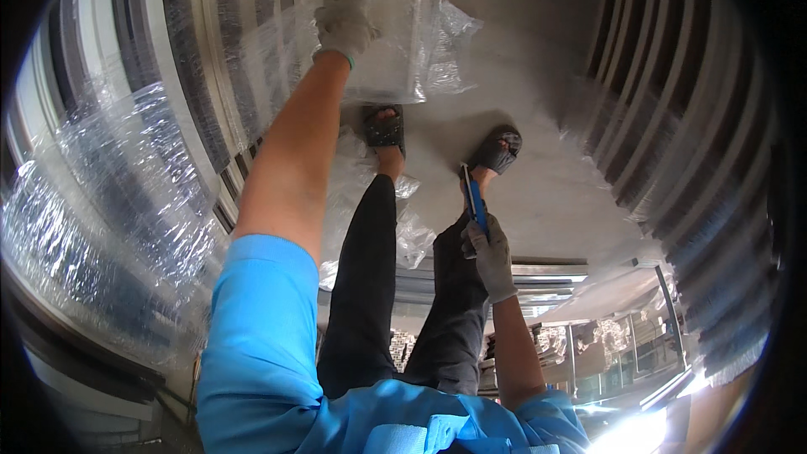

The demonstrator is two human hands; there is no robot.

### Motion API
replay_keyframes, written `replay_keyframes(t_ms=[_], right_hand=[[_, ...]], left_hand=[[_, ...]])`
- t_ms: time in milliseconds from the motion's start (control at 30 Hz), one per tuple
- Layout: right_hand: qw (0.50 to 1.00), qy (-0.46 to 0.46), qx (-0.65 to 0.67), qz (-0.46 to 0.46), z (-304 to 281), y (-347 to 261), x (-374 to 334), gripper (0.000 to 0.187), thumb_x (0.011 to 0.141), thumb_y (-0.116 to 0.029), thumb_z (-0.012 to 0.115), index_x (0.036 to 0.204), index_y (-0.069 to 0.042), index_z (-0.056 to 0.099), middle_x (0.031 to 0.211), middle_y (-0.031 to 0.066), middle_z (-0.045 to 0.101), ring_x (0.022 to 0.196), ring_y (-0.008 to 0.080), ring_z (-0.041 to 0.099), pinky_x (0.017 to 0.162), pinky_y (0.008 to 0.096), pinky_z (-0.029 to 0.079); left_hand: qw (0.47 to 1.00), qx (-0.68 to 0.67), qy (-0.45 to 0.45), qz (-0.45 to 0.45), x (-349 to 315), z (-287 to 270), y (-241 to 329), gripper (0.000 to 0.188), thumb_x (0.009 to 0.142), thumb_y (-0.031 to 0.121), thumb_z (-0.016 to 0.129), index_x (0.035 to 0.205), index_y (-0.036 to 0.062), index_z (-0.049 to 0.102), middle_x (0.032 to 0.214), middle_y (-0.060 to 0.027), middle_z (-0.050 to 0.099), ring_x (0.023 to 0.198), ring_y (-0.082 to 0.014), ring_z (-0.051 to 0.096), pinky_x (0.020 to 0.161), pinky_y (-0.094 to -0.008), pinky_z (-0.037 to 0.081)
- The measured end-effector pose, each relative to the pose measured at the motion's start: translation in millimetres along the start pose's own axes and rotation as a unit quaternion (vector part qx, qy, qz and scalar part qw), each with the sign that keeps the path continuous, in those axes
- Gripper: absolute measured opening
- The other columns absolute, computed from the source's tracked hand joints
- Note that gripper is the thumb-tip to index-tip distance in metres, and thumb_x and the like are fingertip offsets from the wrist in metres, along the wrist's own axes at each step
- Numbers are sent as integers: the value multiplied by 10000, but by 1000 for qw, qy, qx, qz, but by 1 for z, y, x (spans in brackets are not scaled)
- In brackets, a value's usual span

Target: The person repeatedly picks up large flat panels from a stack, turns them over, and places them on a nearby table. They also use a blue utility knife to cut plastic wrapping from some panels before stacking them.

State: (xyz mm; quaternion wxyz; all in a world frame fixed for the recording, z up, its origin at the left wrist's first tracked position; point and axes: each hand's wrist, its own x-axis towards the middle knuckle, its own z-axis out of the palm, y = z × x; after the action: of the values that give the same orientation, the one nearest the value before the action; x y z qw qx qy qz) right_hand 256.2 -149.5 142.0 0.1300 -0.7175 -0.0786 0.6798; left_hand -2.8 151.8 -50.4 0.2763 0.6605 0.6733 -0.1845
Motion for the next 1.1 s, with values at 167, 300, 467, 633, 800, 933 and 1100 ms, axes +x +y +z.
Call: replay_keyframes(t_ms=[167,300,467,633,800,933,1100], right_hand=[[1000,-7,26,-7,11,-11,14,228,968,-193,587,1138,-43,567,799,-3,568,658,62,548,557,221,457],[999,-23,23,-30,9,-38,19,229,977,-190,571,1149,-40,554,812,12,576,656,61,546,550,220,448],[989,-64,116,-67,23,-59,31,262,993,-160,529,1225,-41,507,816,26,577,635,61,538,539,219,441],[992,-52,109,-46,53,-65,48,272,992,-149,526,1241,-44,493,789,19,559,596,54,515,497,210,411],[994,-7,87,-63,70,-71,68,235,989,-183,545,1177,-43,533,733,12,534,591,50,506,482,207,397],[982,56,-12,-180,87,-83,98,226,974,-211,556,1128,-45,564,747,88,569,650,172,579,536,304,470],[946,75,-147,-280,113,-118,138,321,971,-229,501,1260,-89,493,952,218,635,881,391,638,759,474,517]], left_hand=[[997,-42,-31,62,-105,119,-53,289,916,237,505,1060,34,653,1054,-171,663,993,-281,636,853,-434,486],[913,264,-311,24,-228,182,-138,217,825,193,587,956,111,739,1049,-118,702,1020,-299,634,823,-524,459],[946,153,-286,-16,-258,146,-177,245,812,294,631,907,91,730,953,-147,708,897,-342,678,734,-498,498],[968,-229,9,104,-176,67,-90,241,839,249,661,995,70,700,967,-184,677,904,-394,644,819,-483,500],[955,-124,224,149,-54,17,-11,364,863,237,671,1185,72,629,1216,-158,601,1164,-359,540,986,-455,424],[929,43,323,177,4,-7,16,591,863,475,681,1230,29,553,1130,-173,608,1116,-247,550,917,-386,441],[989,116,-1,90,18,-27,16,585,834,410,697,1306,127,498,1281,-136,548,1248,-327,460,1039,-427,371]])
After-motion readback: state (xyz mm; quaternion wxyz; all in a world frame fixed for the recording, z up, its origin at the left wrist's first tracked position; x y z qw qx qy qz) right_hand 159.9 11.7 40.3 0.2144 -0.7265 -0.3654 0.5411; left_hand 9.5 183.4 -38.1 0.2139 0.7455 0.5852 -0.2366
